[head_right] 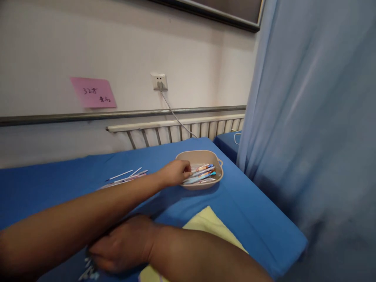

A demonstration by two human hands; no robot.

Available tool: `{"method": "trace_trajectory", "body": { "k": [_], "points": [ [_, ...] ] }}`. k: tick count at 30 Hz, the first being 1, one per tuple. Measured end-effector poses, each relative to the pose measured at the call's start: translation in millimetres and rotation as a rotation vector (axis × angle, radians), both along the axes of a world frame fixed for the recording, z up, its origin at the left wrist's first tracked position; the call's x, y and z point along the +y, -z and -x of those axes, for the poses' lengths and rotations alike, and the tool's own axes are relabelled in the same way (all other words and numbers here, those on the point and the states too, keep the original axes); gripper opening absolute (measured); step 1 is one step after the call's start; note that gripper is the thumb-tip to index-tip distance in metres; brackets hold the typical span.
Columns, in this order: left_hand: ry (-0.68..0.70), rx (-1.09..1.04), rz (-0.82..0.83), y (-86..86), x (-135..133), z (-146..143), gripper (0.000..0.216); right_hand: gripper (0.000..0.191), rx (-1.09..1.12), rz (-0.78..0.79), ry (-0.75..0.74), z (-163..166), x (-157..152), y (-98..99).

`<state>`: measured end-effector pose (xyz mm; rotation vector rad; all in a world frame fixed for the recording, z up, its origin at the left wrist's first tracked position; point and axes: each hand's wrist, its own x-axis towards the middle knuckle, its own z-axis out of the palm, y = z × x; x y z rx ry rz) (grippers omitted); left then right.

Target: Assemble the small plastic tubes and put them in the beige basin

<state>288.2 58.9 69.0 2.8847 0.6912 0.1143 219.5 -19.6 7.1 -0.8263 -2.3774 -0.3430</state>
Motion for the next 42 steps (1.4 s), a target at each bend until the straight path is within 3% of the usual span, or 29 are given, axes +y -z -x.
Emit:
{"method": "trace_trajectory", "body": {
  "k": [3,6,10,13,16,23,29,35,42],
  "points": [
    [-0.052,-0.092,0.023,-12.9,4.8,62.0,0.022,0.026,0.178,0.094,0.063,-3.8,-4.0,6.2],
    [-0.237,-0.341,0.114,-7.9,7.0,141.2,0.025,0.019,0.474,0.236,0.056,-8.7,-0.1,12.4],
    [-0.505,-0.528,0.195,28.9,-3.7,236.9,0.026,0.023,1.005,0.511,0.195,-23.0,16.9,22.7],
    [-0.664,-0.591,0.257,57.9,-17.4,277.4,0.027,0.027,1.169,0.622,0.279,-39.2,29.5,30.4],
    [-0.665,-0.658,0.343,71.8,-24.5,289.7,0.028,0.027,1.138,0.665,0.329,-53.5,33.8,36.0],
    [-0.599,-0.719,0.513,76.0,-13.2,285.6,0.026,0.022,0.89,0.768,0.397,-55.8,24.9,47.5],
    [-0.632,-0.811,0.677,81.2,-7.2,288.9,0.026,0.021,0.84,1.011,0.314,-44.0,23.3,56.5],
    [-0.583,-0.758,0.671,80.1,-11.1,288.9,0.022,0.016,0.753,1.023,0.284,-43.6,23.6,55.1],
    [-0.538,-0.632,0.541,82.2,-12.8,288.1,0.021,0.012,0.646,1.027,0.334,-44.3,22.3,52.8]
  ]
}}
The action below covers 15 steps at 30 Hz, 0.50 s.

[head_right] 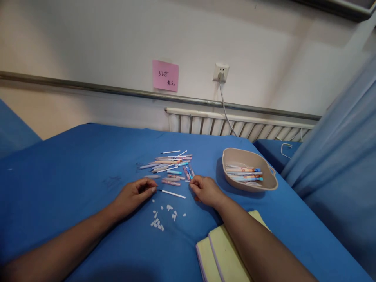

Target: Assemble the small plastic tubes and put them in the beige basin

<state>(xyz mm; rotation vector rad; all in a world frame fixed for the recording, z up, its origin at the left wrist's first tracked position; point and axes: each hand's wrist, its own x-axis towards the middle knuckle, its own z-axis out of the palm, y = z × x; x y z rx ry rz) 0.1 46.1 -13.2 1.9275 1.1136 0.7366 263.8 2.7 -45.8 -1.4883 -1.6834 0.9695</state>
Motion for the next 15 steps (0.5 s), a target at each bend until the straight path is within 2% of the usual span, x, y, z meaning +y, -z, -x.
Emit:
{"method": "trace_trajectory", "body": {
  "k": [3,9,15],
  "points": [
    [0.036,0.065,-0.055,-2.4,-1.7,-1.6,0.022,0.012,-0.021,0.001,0.006,0.4,0.6,0.9],
    [0.204,0.245,-0.259,-5.2,-0.8,-2.3,0.024,0.011,0.009,-0.029,-0.004,0.7,-0.5,1.5],
    [0.206,0.352,-0.308,-0.6,2.3,-2.7,0.021,0.012,0.014,-0.044,-0.008,-0.3,-0.5,4.0]
  ]
}}
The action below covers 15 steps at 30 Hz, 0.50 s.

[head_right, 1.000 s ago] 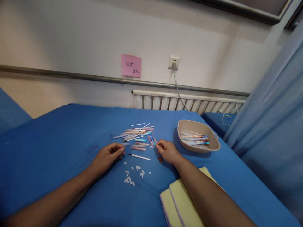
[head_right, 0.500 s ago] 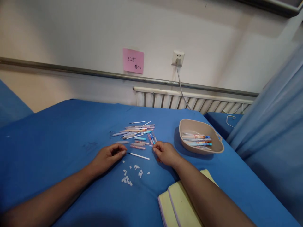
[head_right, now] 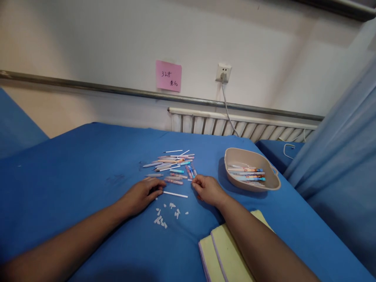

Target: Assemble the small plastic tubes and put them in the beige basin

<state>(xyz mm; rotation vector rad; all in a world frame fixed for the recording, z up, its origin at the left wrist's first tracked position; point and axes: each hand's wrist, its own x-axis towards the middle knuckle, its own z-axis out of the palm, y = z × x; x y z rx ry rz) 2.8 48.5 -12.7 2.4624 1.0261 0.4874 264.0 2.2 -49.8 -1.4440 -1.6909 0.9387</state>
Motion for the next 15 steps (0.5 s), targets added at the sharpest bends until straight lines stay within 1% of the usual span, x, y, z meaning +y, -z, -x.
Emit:
{"method": "trace_trajectory", "body": {
  "k": [7,11,15],
  "points": [
    [-0.016,0.018,-0.001,-1.5,-2.5,-0.1,0.019,0.012,-0.029,-0.029,-0.014,-0.1,-0.7,0.0],
    [-0.051,-0.023,0.043,-2.5,-2.0,-0.3,0.018,0.013,0.008,-0.015,0.005,0.1,0.2,-0.5],
    [-0.099,-0.086,0.116,-5.8,-4.0,-1.4,0.019,0.022,0.048,0.006,0.0,2.5,-2.1,-8.2]
  ]
}}
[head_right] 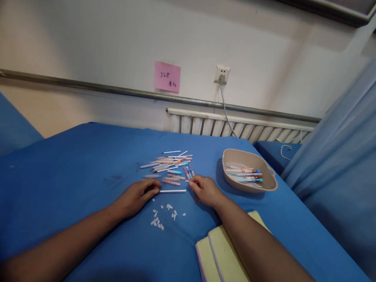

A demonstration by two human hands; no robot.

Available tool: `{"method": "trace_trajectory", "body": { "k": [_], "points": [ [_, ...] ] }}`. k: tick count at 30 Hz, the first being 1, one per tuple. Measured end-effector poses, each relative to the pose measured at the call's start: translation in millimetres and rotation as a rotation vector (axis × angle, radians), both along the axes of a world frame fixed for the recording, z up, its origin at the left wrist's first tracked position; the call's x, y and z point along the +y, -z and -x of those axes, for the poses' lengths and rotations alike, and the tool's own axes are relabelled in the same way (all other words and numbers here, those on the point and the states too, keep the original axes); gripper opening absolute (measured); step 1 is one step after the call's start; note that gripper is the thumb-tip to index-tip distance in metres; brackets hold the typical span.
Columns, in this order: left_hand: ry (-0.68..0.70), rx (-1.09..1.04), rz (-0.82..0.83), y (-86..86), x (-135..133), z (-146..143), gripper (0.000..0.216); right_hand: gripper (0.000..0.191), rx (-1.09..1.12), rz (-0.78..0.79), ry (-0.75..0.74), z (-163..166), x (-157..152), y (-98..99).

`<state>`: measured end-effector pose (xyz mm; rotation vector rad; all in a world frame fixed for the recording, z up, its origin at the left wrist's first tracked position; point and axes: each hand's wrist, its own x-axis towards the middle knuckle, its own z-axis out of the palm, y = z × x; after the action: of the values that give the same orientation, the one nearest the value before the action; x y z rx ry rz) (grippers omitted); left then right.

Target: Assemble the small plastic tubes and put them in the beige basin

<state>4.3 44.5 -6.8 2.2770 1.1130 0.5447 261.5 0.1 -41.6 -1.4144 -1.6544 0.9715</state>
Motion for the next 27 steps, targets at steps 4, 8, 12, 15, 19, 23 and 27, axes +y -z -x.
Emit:
{"method": "trace_trajectory", "body": {
  "k": [4,8,12,15,19,23,27],
  "points": [
    [-0.015,-0.055,0.051,-1.2,-6.3,-3.0,0.021,0.023,0.05,-0.051,-0.069,8.0,-5.5,-8.6],
    [-0.022,-0.104,0.082,1.3,-13.6,-6.0,0.019,0.019,0.047,-0.098,-0.139,16.7,-9.0,-9.7],
    [-0.006,-0.108,0.095,3.4,-17.0,-6.2,0.017,0.02,0.039,-0.09,-0.146,20.9,-11.8,-10.4],
    [-0.002,-0.116,0.091,4.5,-19.5,-6.7,0.017,0.02,0.058,-0.049,-0.198,23.9,-16.7,-14.6],
    [0.0,-0.162,0.129,3.2,-22.0,-7.0,0.019,0.017,-0.007,-0.08,-0.283,27.6,-22.5,-18.2],
    [-0.153,-0.331,0.112,0.0,-7.5,4.8,0.027,0.019,0.037,-0.095,-0.152,24.9,-18.9,-12.3],
    [-0.44,-0.574,0.178,2.4,16.7,23.1,0.035,0.029,0.246,0.011,0.045,18.6,-9.7,-6.4]
  ]
}}
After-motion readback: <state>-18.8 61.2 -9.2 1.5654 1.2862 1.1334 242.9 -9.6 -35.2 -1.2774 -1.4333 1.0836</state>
